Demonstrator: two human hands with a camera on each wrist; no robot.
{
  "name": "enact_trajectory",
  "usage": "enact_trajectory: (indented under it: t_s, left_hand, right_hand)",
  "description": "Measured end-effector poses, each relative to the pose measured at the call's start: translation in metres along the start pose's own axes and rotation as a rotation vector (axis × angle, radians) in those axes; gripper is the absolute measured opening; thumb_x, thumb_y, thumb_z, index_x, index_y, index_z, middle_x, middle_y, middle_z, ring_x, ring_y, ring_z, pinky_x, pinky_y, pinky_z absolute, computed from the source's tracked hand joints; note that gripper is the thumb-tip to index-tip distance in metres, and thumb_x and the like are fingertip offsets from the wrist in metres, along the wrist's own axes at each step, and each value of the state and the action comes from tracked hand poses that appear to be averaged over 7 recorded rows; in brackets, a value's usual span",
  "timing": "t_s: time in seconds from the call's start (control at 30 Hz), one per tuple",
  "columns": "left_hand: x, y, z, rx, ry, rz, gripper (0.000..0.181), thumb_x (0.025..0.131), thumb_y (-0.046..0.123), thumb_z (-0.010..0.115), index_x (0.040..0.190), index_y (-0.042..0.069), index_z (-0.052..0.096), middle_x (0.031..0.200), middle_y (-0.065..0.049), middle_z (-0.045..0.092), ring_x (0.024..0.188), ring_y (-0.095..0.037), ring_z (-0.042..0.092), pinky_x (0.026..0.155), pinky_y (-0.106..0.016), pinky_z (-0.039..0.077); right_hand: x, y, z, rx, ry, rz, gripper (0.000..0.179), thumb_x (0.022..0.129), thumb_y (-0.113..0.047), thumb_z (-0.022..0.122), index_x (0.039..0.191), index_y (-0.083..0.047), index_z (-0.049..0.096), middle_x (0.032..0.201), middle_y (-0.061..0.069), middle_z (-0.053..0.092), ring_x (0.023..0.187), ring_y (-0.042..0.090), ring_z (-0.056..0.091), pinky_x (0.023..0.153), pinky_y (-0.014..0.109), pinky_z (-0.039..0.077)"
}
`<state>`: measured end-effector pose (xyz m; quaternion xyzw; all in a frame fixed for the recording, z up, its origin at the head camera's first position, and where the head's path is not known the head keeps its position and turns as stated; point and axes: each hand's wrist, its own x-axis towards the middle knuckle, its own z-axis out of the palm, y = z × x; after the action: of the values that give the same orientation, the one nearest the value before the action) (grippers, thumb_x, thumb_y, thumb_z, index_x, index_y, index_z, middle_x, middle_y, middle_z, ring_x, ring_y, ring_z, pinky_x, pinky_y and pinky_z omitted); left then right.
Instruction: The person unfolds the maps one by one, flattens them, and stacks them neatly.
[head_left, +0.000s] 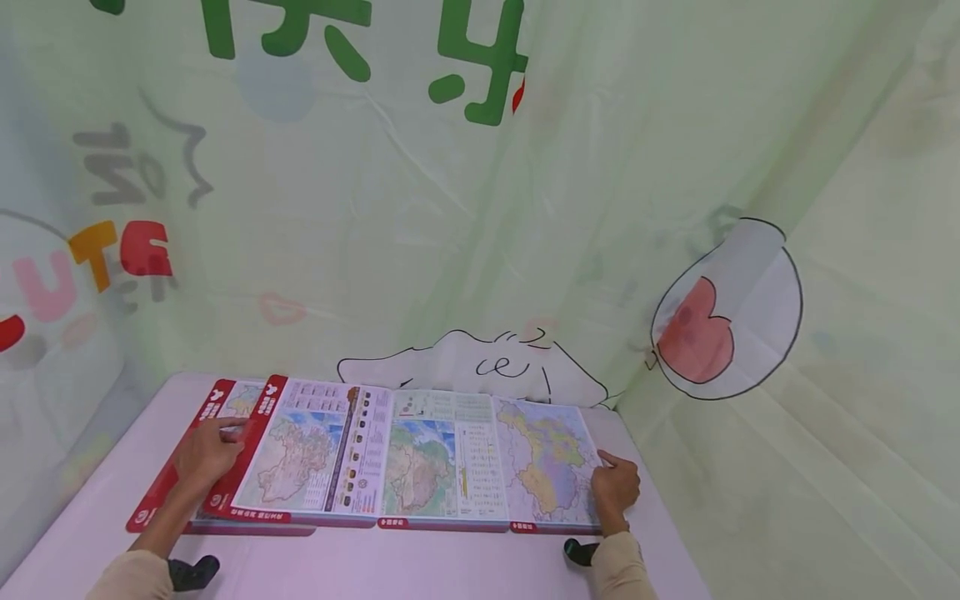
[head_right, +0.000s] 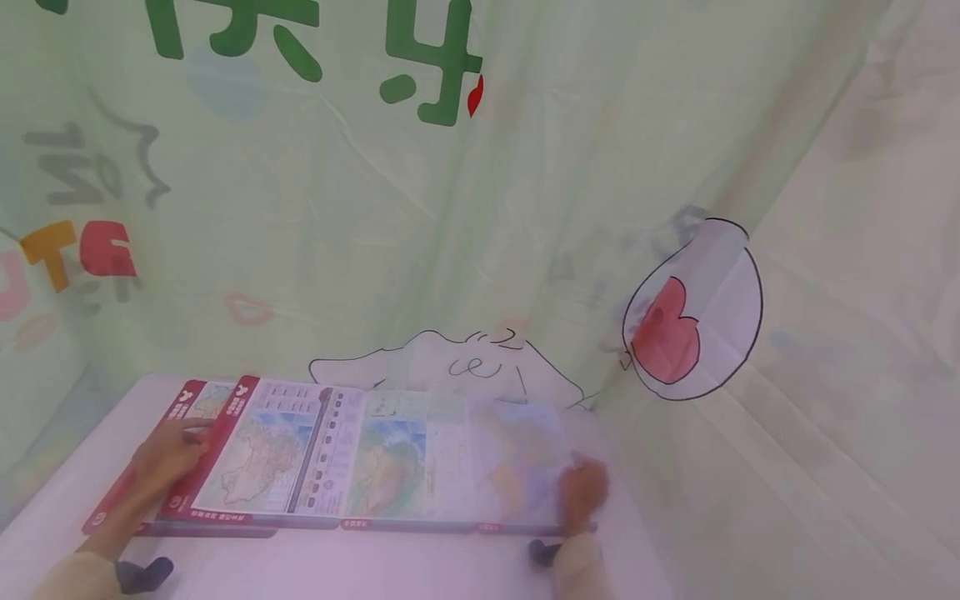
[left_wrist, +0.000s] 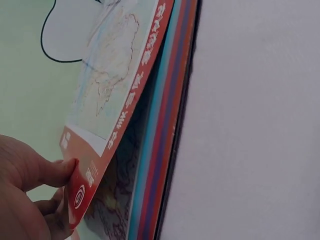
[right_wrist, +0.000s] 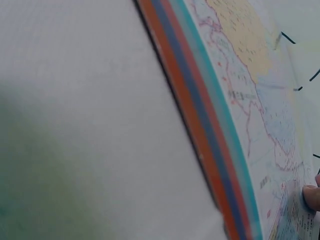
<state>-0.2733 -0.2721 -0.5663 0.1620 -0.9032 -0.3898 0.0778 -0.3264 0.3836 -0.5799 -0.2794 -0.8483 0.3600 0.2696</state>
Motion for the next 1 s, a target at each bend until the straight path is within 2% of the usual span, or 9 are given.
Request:
enact_trajectory:
  t_s: [0.07, 0.23, 0.43, 0.53, 0.63, 0.73, 0.83, 0.93, 1.0]
  left_hand:
    - [-0.001, 0.000, 0.001, 0.005, 0.016, 0.003, 0.061, 0.094, 0.013, 0.076, 0.145, -0.014, 0.057, 0.129, -0.043, 0.067, 0.093, -0.052, 0.076, 0.067, -0.051, 0.067]
    - [-0.006, 0.001, 0.004, 0.025, 0.078, 0.040, 0.056, 0.092, 0.012, 0.078, 0.139, -0.015, 0.062, 0.122, -0.041, 0.071, 0.092, -0.052, 0.076, 0.071, -0.055, 0.065]
    - [-0.010, -0.009, 0.007, 0.059, 0.160, 0.077, 0.056, 0.090, 0.015, 0.083, 0.135, -0.012, 0.065, 0.124, -0.039, 0.072, 0.099, -0.053, 0.073, 0.079, -0.061, 0.062]
    - [-0.016, -0.019, 0.003, 0.075, 0.206, 0.086, 0.055, 0.093, 0.017, 0.081, 0.138, -0.010, 0.065, 0.127, -0.038, 0.071, 0.101, -0.052, 0.071, 0.082, -0.063, 0.060]
    - [-0.025, -0.026, -0.006, 0.095, 0.252, 0.124, 0.056, 0.095, 0.014, 0.077, 0.142, -0.011, 0.061, 0.131, -0.041, 0.065, 0.105, -0.055, 0.063, 0.087, -0.067, 0.056]
    - [-0.034, -0.033, -0.014, 0.131, 0.278, 0.177, 0.062, 0.094, 0.010, 0.075, 0.147, -0.013, 0.055, 0.139, -0.045, 0.054, 0.114, -0.059, 0.050, 0.095, -0.074, 0.049]
    - [-0.040, -0.042, -0.016, 0.170, 0.267, 0.203, 0.070, 0.091, 0.009, 0.076, 0.152, -0.011, 0.048, 0.146, -0.045, 0.045, 0.122, -0.063, 0.041, 0.101, -0.079, 0.043]
    - [-0.042, -0.052, -0.014, 0.209, 0.258, 0.218, 0.076, 0.089, 0.010, 0.079, 0.155, -0.009, 0.046, 0.150, -0.044, 0.042, 0.125, -0.065, 0.040, 0.100, -0.080, 0.043]
    - [-0.042, -0.057, -0.012, 0.230, 0.253, 0.232, 0.080, 0.087, 0.012, 0.080, 0.156, -0.007, 0.045, 0.151, -0.044, 0.042, 0.124, -0.065, 0.041, 0.098, -0.080, 0.044]
  right_hand:
    - [-0.004, -0.006, -0.005, -0.008, -0.001, -0.002, 0.045, 0.084, 0.005, 0.051, 0.119, 0.005, 0.079, 0.108, 0.034, 0.077, 0.089, 0.054, 0.070, 0.064, 0.044, 0.042]
    - [-0.001, -0.001, -0.001, -0.044, -0.001, 0.014, 0.046, 0.082, 0.002, 0.053, 0.119, 0.003, 0.080, 0.120, 0.035, 0.075, 0.102, 0.059, 0.068, 0.076, 0.056, 0.048]
    - [0.002, 0.003, 0.003, -0.163, -0.050, 0.079, 0.053, 0.083, -0.004, 0.055, 0.132, 0.009, 0.070, 0.132, 0.046, 0.062, 0.119, 0.066, 0.052, 0.097, 0.074, 0.040]
    - [0.001, -0.004, 0.009, -0.229, -0.055, 0.074, 0.053, 0.092, -0.010, 0.056, 0.137, 0.019, 0.056, 0.131, 0.054, 0.052, 0.124, 0.069, 0.045, 0.100, 0.078, 0.037]
    - [-0.009, -0.027, 0.012, -0.250, -0.048, 0.019, 0.059, 0.104, -0.021, 0.057, 0.147, 0.019, 0.044, 0.137, 0.054, 0.044, 0.129, 0.069, 0.038, 0.101, 0.078, 0.033]
    - [-0.034, -0.066, 0.010, -0.248, -0.068, -0.101, 0.066, 0.111, -0.030, 0.055, 0.158, 0.013, 0.037, 0.150, 0.051, 0.037, 0.138, 0.069, 0.033, 0.106, 0.079, 0.028]
    - [-0.074, -0.107, 0.013, -0.245, -0.122, -0.249, 0.068, 0.113, -0.036, 0.052, 0.163, 0.009, 0.037, 0.160, 0.047, 0.033, 0.146, 0.067, 0.029, 0.112, 0.080, 0.023]
    - [-0.120, -0.137, 0.027, -0.250, -0.202, -0.409, 0.070, 0.111, -0.042, 0.055, 0.163, 0.004, 0.042, 0.163, 0.044, 0.035, 0.150, 0.066, 0.030, 0.116, 0.081, 0.023]
    - [-0.150, -0.148, 0.043, -0.261, -0.279, -0.515, 0.070, 0.110, -0.045, 0.059, 0.164, -0.003, 0.045, 0.164, 0.042, 0.037, 0.151, 0.066, 0.032, 0.117, 0.083, 0.024]
